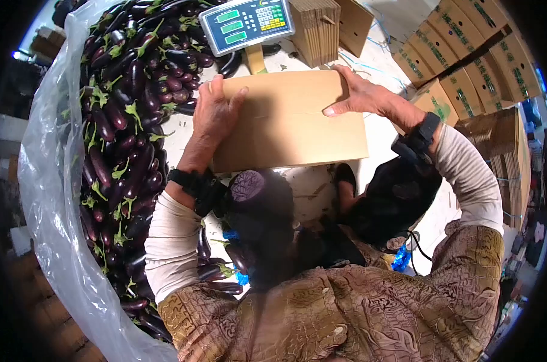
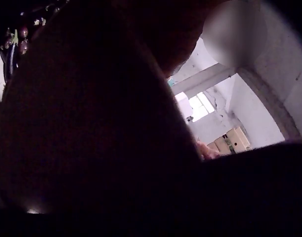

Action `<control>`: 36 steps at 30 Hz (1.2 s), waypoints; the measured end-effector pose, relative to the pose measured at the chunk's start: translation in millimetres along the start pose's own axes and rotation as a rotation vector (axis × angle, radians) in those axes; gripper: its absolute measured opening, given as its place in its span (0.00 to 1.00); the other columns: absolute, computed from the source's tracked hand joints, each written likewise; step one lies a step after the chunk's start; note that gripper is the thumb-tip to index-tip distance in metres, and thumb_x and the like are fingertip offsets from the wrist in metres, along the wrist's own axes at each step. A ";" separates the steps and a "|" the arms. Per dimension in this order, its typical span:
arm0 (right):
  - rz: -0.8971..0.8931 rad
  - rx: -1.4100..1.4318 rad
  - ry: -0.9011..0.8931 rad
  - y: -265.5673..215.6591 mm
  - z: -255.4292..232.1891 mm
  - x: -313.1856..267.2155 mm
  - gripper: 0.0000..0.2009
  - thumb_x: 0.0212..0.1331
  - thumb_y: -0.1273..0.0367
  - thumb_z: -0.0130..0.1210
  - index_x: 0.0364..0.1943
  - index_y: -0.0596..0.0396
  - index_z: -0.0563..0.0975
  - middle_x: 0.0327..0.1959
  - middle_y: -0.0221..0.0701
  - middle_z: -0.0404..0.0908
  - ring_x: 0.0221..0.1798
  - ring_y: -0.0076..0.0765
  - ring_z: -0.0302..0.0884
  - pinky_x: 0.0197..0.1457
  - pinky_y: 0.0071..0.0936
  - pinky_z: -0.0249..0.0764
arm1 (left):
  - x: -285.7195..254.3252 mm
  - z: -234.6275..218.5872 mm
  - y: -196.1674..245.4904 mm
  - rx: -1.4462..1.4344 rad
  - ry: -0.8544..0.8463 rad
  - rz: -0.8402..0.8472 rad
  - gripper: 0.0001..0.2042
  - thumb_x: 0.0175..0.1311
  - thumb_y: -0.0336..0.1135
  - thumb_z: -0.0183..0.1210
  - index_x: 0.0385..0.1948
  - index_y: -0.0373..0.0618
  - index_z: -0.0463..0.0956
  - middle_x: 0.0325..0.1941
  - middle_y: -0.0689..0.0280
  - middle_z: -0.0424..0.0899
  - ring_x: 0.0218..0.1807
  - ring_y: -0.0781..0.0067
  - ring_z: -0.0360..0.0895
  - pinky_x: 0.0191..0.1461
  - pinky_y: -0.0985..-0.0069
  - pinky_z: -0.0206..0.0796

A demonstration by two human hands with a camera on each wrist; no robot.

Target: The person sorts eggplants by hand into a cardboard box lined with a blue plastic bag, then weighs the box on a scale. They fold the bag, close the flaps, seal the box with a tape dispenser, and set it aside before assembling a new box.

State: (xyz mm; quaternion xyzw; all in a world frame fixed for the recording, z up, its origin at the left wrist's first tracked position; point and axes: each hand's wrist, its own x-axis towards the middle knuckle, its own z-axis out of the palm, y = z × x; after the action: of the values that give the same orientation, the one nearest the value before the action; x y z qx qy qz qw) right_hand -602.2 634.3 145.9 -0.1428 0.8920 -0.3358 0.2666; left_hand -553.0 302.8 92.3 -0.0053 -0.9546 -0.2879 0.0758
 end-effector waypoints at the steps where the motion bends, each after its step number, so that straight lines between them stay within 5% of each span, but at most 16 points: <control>1: 0.007 -0.060 -0.030 1.9 -1.6 2.6 0.67 0.27 0.40 0.75 0.71 0.63 0.49 0.64 0.58 0.63 0.71 0.61 0.58 0.73 0.47 0.57 | -1.1 0.0 1.9 0.029 0.025 0.002 0.30 0.68 0.56 0.51 0.63 0.41 0.63 0.62 0.43 0.67 0.61 0.42 0.69 0.66 0.58 0.60; 2: -0.031 -0.102 -0.008 6.2 -1.3 5.1 0.63 0.30 0.45 0.76 0.70 0.60 0.51 0.62 0.53 0.67 0.66 0.56 0.65 0.65 0.46 0.67 | -1.0 1.9 2.2 0.056 0.046 0.007 0.31 0.68 0.57 0.51 0.63 0.41 0.63 0.61 0.42 0.67 0.61 0.41 0.69 0.65 0.57 0.60; 3: -0.009 -0.098 0.004 11.8 -4.4 7.6 0.63 0.30 0.45 0.76 0.70 0.60 0.51 0.62 0.53 0.67 0.66 0.56 0.65 0.65 0.46 0.67 | 2.7 6.8 -8.5 0.066 0.065 0.040 0.28 0.67 0.53 0.52 0.62 0.42 0.63 0.58 0.44 0.69 0.58 0.41 0.70 0.61 0.55 0.64; 5: -0.104 0.183 -0.202 23.1 -12.3 10.7 0.57 0.35 0.51 0.77 0.70 0.54 0.53 0.60 0.46 0.71 0.61 0.45 0.70 0.54 0.39 0.74 | 12.6 10.9 -29.8 0.003 0.085 0.129 0.25 0.69 0.50 0.51 0.60 0.42 0.66 0.56 0.45 0.71 0.56 0.42 0.71 0.61 0.56 0.63; 6: -0.001 0.208 -0.292 19.6 -19.5 8.2 0.52 0.38 0.56 0.76 0.69 0.49 0.54 0.56 0.38 0.74 0.55 0.37 0.73 0.46 0.32 0.76 | 17.0 9.9 -35.0 -0.082 0.048 0.129 0.24 0.70 0.49 0.50 0.58 0.41 0.68 0.55 0.45 0.72 0.56 0.43 0.70 0.61 0.56 0.62; 7: -0.027 0.263 -0.254 25.5 -15.4 8.5 0.49 0.40 0.56 0.76 0.67 0.48 0.59 0.51 0.35 0.75 0.42 0.26 0.69 0.36 0.23 0.67 | 20.0 5.3 -31.7 -0.158 0.004 0.125 0.22 0.70 0.48 0.49 0.57 0.41 0.69 0.55 0.45 0.72 0.56 0.43 0.70 0.61 0.57 0.62; 13: -0.002 0.281 -0.305 29.2 -18.9 10.5 0.49 0.40 0.57 0.76 0.67 0.48 0.58 0.50 0.36 0.78 0.50 0.32 0.74 0.43 0.30 0.71 | 8.6 8.7 -8.3 0.182 0.094 0.219 0.23 0.70 0.46 0.50 0.60 0.41 0.69 0.61 0.49 0.72 0.65 0.48 0.66 0.68 0.59 0.57; 14: 0.008 0.226 -0.292 28.6 -17.1 11.3 0.50 0.38 0.57 0.77 0.66 0.49 0.56 0.49 0.38 0.79 0.49 0.37 0.80 0.45 0.32 0.79 | 3.5 3.9 6.4 0.358 0.112 0.318 0.23 0.69 0.46 0.51 0.60 0.43 0.69 0.62 0.51 0.71 0.66 0.49 0.65 0.68 0.59 0.57; 18: -0.012 -0.111 -0.149 22.6 -16.3 -2.8 0.50 0.38 0.51 0.75 0.64 0.56 0.58 0.55 0.48 0.73 0.61 0.53 0.71 0.63 0.41 0.68 | 7.4 3.4 14.3 0.501 0.063 0.416 0.24 0.68 0.48 0.53 0.61 0.47 0.69 0.65 0.57 0.70 0.70 0.52 0.62 0.67 0.57 0.59; 23: -0.028 -0.158 -0.176 24.5 -17.6 1.5 0.51 0.38 0.48 0.74 0.65 0.56 0.57 0.55 0.48 0.73 0.61 0.54 0.71 0.62 0.41 0.68 | 6.7 11.3 32.4 0.462 0.030 0.281 0.24 0.68 0.49 0.54 0.62 0.47 0.68 0.64 0.57 0.71 0.67 0.52 0.65 0.66 0.57 0.61; 25: -0.185 -0.082 -0.185 31.4 -19.0 -2.9 0.49 0.40 0.49 0.74 0.64 0.55 0.58 0.54 0.46 0.73 0.58 0.48 0.73 0.59 0.40 0.70 | 6.0 8.7 36.9 0.437 -0.003 0.263 0.24 0.68 0.49 0.54 0.62 0.47 0.68 0.62 0.56 0.71 0.65 0.51 0.66 0.65 0.58 0.61; 29: -0.124 0.198 -0.284 40.6 -19.8 -13.0 0.46 0.42 0.54 0.73 0.64 0.54 0.58 0.53 0.42 0.73 0.56 0.41 0.73 0.57 0.37 0.70 | 5.3 9.5 32.3 0.384 -0.018 0.325 0.26 0.66 0.51 0.56 0.61 0.46 0.68 0.62 0.56 0.70 0.65 0.51 0.65 0.62 0.57 0.62; 33: 0.007 -0.052 -0.158 30.2 -12.0 -1.8 0.44 0.38 0.60 0.72 0.63 0.54 0.60 0.53 0.41 0.72 0.54 0.40 0.73 0.56 0.33 0.71 | 7.2 12.7 32.0 0.487 0.039 0.405 0.27 0.63 0.44 0.61 0.61 0.42 0.67 0.61 0.54 0.72 0.63 0.49 0.67 0.63 0.58 0.62; 34: -0.042 0.051 -0.200 43.1 -7.1 9.8 0.57 0.38 0.63 0.75 0.71 0.56 0.46 0.57 0.52 0.73 0.52 0.47 0.79 0.47 0.31 0.83 | 10.4 12.3 30.6 0.499 0.028 0.404 0.26 0.64 0.44 0.59 0.61 0.43 0.67 0.60 0.54 0.72 0.63 0.50 0.67 0.64 0.59 0.62; 36: -0.068 0.003 -0.148 30.1 -3.8 1.8 0.57 0.40 0.63 0.75 0.71 0.57 0.45 0.57 0.51 0.74 0.50 0.45 0.79 0.46 0.31 0.83 | 5.4 9.1 33.1 0.509 0.001 0.386 0.24 0.68 0.44 0.55 0.63 0.44 0.67 0.60 0.53 0.72 0.63 0.51 0.67 0.65 0.61 0.61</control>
State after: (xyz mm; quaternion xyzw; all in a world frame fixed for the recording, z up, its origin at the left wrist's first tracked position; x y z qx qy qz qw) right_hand -608.1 657.7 127.3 -0.1970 0.8640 -0.3345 0.3206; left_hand -557.8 335.3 103.7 -0.1668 -0.9774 -0.0200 0.1283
